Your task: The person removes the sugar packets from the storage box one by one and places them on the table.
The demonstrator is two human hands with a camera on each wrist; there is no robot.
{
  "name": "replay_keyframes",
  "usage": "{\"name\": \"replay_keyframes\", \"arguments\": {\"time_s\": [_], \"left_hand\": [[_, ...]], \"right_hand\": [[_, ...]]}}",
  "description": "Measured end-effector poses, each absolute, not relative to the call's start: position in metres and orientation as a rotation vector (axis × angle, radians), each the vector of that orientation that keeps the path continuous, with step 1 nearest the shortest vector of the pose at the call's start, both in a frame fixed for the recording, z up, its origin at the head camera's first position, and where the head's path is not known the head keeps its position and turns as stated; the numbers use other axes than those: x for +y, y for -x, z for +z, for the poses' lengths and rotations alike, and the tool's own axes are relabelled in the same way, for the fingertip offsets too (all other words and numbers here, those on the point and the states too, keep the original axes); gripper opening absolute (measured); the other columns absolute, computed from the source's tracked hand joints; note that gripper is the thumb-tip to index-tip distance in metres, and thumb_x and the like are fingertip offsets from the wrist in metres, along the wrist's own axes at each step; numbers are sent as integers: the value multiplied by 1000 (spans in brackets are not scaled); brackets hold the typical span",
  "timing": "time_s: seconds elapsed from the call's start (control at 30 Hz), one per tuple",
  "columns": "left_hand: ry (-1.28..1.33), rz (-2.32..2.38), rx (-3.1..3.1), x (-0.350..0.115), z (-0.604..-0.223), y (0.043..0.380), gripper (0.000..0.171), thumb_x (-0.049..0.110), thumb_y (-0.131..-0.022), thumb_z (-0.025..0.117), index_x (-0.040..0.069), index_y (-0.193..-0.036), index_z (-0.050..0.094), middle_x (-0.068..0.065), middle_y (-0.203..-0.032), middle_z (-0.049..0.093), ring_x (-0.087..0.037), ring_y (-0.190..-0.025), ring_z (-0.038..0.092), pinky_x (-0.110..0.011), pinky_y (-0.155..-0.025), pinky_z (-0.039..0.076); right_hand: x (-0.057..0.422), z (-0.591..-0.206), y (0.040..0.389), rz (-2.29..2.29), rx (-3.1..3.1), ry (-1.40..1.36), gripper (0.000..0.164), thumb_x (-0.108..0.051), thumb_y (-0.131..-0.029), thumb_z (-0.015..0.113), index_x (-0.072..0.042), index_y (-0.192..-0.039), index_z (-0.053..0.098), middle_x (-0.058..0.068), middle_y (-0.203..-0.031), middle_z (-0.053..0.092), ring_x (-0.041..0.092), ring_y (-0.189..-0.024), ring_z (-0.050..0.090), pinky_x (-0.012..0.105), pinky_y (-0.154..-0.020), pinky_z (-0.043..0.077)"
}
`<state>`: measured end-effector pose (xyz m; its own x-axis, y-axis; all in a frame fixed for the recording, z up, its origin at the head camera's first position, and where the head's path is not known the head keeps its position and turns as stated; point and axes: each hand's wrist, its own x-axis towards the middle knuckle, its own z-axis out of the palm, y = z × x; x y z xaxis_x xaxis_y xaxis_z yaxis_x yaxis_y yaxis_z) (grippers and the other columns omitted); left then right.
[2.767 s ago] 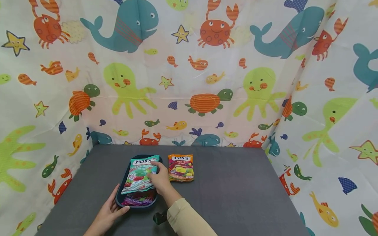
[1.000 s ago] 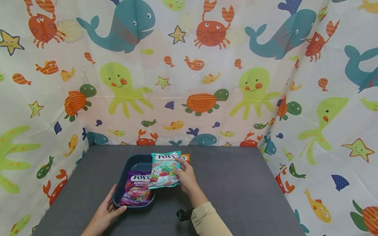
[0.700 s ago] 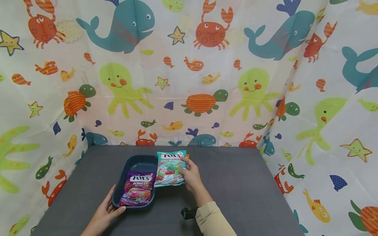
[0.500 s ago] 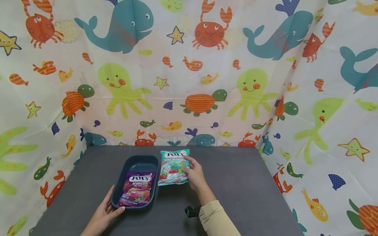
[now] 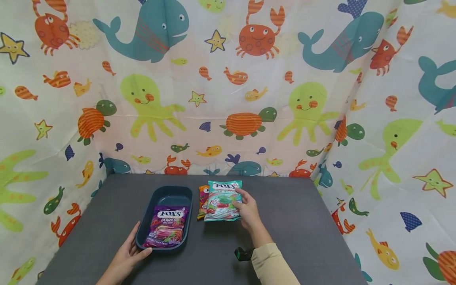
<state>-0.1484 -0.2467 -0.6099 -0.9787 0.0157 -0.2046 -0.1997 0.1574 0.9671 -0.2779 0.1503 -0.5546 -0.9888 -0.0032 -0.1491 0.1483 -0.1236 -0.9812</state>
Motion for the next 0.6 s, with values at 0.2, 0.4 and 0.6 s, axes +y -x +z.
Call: {"name": "replay_keyframes", "arguments": {"time_s": [0.2, 0.4, 0.6], "left_hand": [[186, 1929, 2259, -247, -611, 149, 107, 37, -91, 75, 28, -164, -2, -16, -169, 15, -37, -150, 31, -37, -108, 48], [172, 1946, 2244, -247, -611, 148, 106, 34, -92, 75, 27, -164, -3, -18, -169, 13, -39, -150, 30, -37, -107, 48], [175, 1952, 2227, -248, -610, 149, 106, 33, -92, 75, 29, -164, -3, -17, -169, 12, -39, -150, 29, -37, -107, 49]], "right_hand": [[164, -557, 286, -2275, 2024, -212, 48, -2, -102, 56, -19, -146, 53, 20, -142, 54, 22, -95, 69, 35, -74, 61], [173, -563, 289, -2265, 2025, -242, 48, -2, -102, 55, -19, -147, 52, 19, -145, 52, 21, -93, 69, 34, -73, 61], [183, -566, 290, -2259, 2030, -270, 50, -2, -102, 53, -17, -150, 48, 19, -148, 50, 20, -92, 69, 33, -72, 61]]}}
